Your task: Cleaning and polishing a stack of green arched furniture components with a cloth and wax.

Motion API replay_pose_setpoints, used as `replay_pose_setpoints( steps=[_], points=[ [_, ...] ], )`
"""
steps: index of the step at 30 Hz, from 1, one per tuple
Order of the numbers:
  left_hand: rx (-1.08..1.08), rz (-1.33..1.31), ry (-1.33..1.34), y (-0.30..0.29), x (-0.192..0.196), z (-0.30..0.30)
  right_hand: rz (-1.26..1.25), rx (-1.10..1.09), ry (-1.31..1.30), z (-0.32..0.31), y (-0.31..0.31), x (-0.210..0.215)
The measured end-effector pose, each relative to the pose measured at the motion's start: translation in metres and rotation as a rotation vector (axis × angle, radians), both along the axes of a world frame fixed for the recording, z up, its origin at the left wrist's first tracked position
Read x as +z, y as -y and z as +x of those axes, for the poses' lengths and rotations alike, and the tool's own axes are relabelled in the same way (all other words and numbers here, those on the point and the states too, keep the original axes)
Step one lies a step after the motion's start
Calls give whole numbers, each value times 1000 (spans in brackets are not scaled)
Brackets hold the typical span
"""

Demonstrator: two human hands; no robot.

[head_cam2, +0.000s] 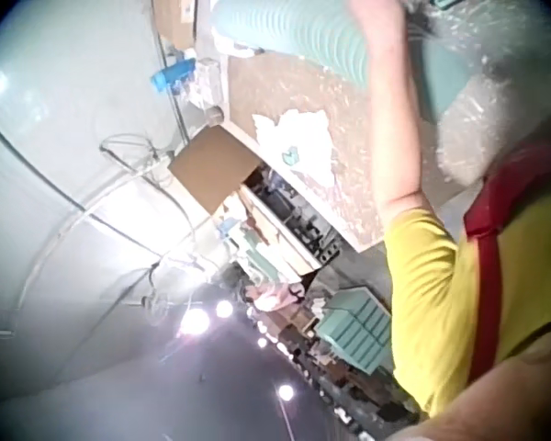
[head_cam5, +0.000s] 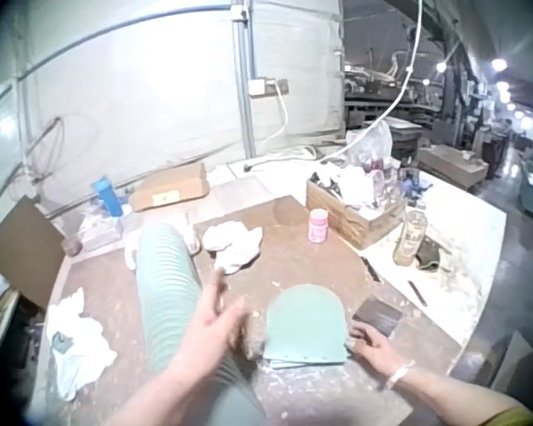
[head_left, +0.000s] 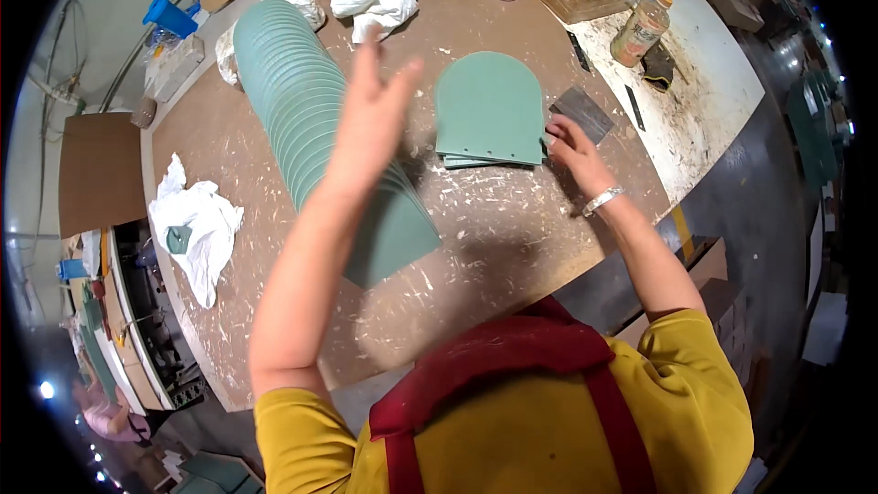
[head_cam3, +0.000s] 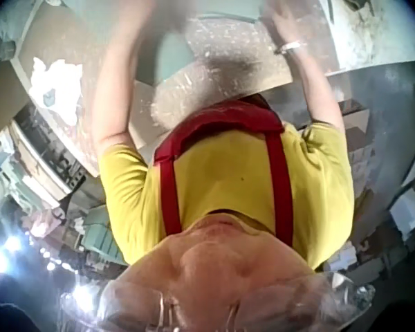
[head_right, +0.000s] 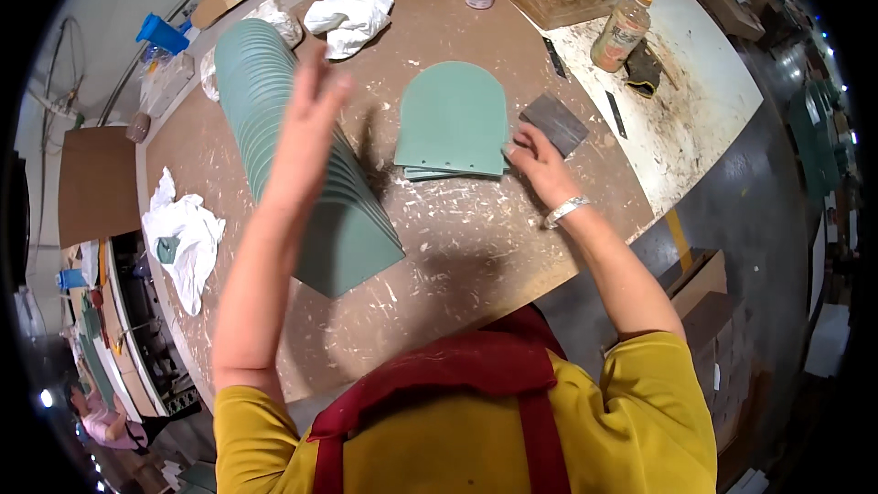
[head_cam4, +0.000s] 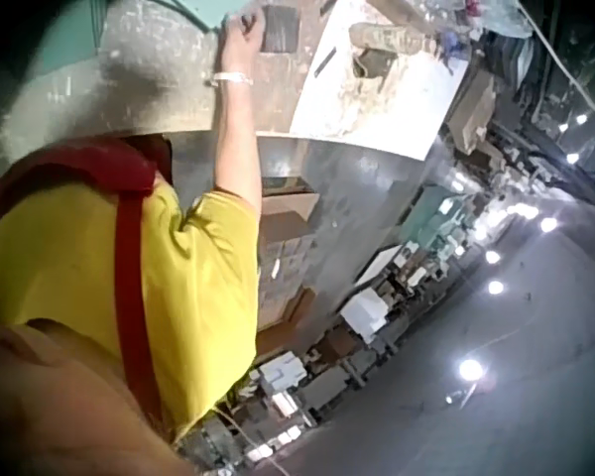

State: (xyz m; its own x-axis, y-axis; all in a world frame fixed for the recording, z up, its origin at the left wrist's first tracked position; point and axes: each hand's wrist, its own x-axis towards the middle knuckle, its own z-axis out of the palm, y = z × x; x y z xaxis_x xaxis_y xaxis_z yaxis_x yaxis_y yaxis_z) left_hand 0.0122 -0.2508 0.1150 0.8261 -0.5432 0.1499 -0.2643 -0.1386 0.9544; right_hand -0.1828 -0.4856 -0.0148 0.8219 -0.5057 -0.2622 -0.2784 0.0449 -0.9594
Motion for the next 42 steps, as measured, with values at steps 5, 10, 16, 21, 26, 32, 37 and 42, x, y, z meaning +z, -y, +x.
replay_pose_setpoints(
  steps=[5, 10, 16, 21, 26, 32, 37, 42],
  points=[
    [138, 45, -434, 48, -62, -26, 111, 8, 36, 16, 5, -4],
    [116, 309, -300, 66, -117, -25, 72, 150, 116, 37, 5, -3],
    [178, 139, -312, 67, -128, -40, -73, 216, 126, 51, 12, -6],
    [256, 135, -278, 63, -130, -52, -83, 285, 130, 56, 18, -7],
    [388, 145, -337, 67, -129, -39, -223, 381, 86, 94, 20, -9],
    [423, 209, -279, 62, -123, -25, -521, 697, -69, 127, 64, 8],
    [425, 244, -146, 57, -138, -24, -620, 241, 263, 176, 145, 41],
    [449, 383, -166, 57, -149, -24, -1097, 35, 346, 251, 201, 27]
  ],
)
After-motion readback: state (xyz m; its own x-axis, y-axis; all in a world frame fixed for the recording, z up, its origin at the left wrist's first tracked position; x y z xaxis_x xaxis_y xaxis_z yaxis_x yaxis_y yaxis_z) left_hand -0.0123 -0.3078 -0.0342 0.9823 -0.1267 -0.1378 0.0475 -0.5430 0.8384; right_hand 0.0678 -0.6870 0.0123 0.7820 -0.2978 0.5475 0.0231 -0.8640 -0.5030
